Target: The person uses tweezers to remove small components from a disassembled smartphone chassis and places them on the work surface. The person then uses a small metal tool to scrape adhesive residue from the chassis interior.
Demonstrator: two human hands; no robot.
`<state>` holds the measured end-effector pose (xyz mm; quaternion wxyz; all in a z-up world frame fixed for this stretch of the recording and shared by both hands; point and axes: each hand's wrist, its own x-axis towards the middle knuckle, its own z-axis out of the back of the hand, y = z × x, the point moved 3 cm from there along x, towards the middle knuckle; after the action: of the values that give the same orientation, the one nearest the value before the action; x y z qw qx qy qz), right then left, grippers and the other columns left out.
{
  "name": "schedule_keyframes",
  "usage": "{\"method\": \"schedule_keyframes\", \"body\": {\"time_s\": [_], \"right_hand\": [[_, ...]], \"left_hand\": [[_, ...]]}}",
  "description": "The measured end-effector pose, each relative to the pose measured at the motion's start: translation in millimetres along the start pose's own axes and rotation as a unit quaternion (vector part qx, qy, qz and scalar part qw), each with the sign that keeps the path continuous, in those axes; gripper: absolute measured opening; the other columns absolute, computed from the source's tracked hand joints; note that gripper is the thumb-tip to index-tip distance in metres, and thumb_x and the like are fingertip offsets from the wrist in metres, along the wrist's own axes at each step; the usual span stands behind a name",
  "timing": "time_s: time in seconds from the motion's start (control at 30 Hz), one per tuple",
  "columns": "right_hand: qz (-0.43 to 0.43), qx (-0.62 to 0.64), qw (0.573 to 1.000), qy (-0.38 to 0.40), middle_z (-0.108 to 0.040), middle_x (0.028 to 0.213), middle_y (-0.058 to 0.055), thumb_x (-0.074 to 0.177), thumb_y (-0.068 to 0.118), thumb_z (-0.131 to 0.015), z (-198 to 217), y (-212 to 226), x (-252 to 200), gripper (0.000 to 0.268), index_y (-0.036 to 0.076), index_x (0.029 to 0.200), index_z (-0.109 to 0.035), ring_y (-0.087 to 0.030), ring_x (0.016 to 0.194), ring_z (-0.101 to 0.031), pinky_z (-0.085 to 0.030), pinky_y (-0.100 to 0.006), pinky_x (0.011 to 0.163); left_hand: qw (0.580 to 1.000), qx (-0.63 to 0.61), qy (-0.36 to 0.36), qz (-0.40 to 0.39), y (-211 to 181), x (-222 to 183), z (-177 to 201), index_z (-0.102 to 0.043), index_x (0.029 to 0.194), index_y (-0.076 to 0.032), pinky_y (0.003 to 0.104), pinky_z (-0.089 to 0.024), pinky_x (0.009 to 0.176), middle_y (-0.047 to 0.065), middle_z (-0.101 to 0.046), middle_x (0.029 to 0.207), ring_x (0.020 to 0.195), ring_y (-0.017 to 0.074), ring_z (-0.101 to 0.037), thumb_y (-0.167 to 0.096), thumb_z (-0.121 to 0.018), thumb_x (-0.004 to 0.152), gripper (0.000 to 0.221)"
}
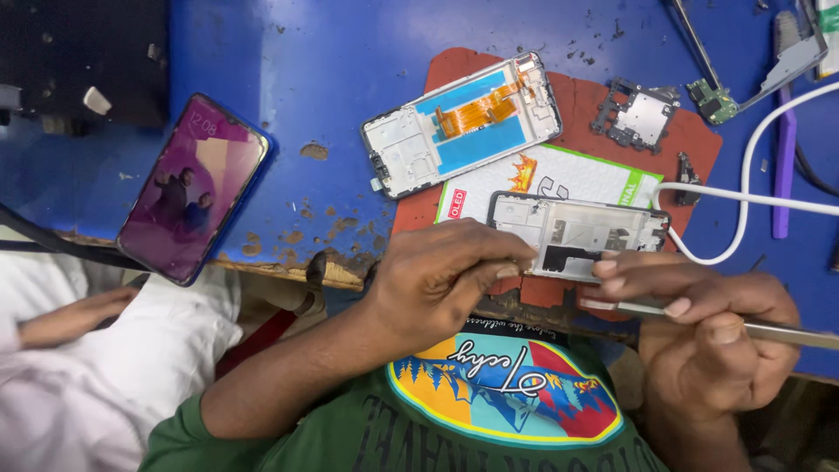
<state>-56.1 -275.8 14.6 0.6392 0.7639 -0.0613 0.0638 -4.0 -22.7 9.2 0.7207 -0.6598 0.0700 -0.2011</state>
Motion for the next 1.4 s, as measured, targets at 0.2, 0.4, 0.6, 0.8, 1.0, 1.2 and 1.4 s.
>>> {"method": "schedule_keyframes", "body": {"time_s": [0.2,0.4,0.6,0.8,1.0,1.2,1.4], "right_hand": [[-0.032,-0.022,0.999,0.006,-0.066,0.078,-0.019,0.112,0.023,-0.058,-8,-1,-3,0.026,-0.002,0.105,-0.059,-0.027,0.068,-0.065,-0.057,-0.04,0.071],[-0.055,-0.136,0.987,-0.071,-0.065,0.082,-0.021,0.103,0.022,-0.058,1,-12,-11,0.028,-0.006,0.103,-0.059,-0.017,0.056,-0.054,-0.046,-0.027,0.051],[-0.019,-0.107,0.993,-0.048,-0.06,0.078,-0.02,0.119,0.039,-0.047,4,-11,-4,0.051,-0.006,0.096,-0.056,-0.023,0.062,-0.057,-0.051,-0.034,0.058],[0.009,-0.171,0.977,-0.127,-0.057,0.07,-0.02,0.112,0.056,-0.032,10,-15,-7,0.062,-0.001,0.095,-0.048,-0.023,0.054,-0.054,-0.051,-0.035,0.052],[-0.069,-0.013,0.996,-0.062,-0.06,0.086,-0.025,0.113,0.06,-0.037,15,-18,0,0.068,-0.004,0.096,-0.052,-0.033,0.07,-0.067,-0.063,-0.043,0.067],[-0.082,0.004,0.996,-0.041,-0.065,0.104,-0.021,0.108,0.021,-0.069,8,-3,0,0.026,-0.001,0.106,-0.057,-0.028,0.09,-0.074,-0.067,-0.044,0.086],[-0.111,-0.044,0.99,-0.071,-0.068,0.109,-0.019,0.097,-0.005,-0.076,5,8,-1,0.021,0.001,0.109,-0.061,-0.026,0.098,-0.077,-0.068,-0.04,0.09]], "left_hand": [[0.997,0.058,-0.014,-0.051,-5,0,9,-0.071,0.111,-0.001,0.032,-0.063,0.084,0.011,-0.075,0.104,0.096,0.0227,-0.078,0.012,-0.068,0.092,0.024],[0.995,0.061,-0.034,-0.072,-5,-2,21,-0.069,0.106,0.0,0.031,-0.064,0.081,0.011,-0.075,0.105,0.097,0.0241,-0.078,0.018,-0.064,0.085,0.028],[0.99,0.101,-0.031,-0.088,-6,6,21,-0.068,0.109,0.0,0.034,-0.06,0.09,0.011,-0.072,0.109,0.101,0.0248,-0.075,0.017,-0.067,0.088,0.028],[0.978,0.195,-0.012,-0.069,-12,16,17,-0.07,0.111,-0.002,0.038,-0.056,0.084,0.01,-0.067,0.109,0.102,0.0279,-0.068,0.013,-0.074,0.086,0.03],[0.958,0.264,0.016,-0.107,-16,37,11,-0.068,0.117,0.0,0.039,-0.052,0.09,0.009,-0.066,0.113,0.103,0.0271,-0.063,0.01,-0.069,0.086,0.033],[0.922,0.355,0.075,-0.136,-15,65,-9,-0.067,0.103,-0.001,0.045,-0.046,0.094,0.011,-0.063,0.104,0.105,0.0303,-0.056,-0.003,-0.067,0.085,0.017],[0.909,0.381,0.075,-0.152,-16,74,-16,-0.068,0.108,0.0,0.047,-0.042,0.099,0.009,-0.062,0.108,0.109,0.029,-0.054,-0.006,-0.067,0.089,0.02]]}}
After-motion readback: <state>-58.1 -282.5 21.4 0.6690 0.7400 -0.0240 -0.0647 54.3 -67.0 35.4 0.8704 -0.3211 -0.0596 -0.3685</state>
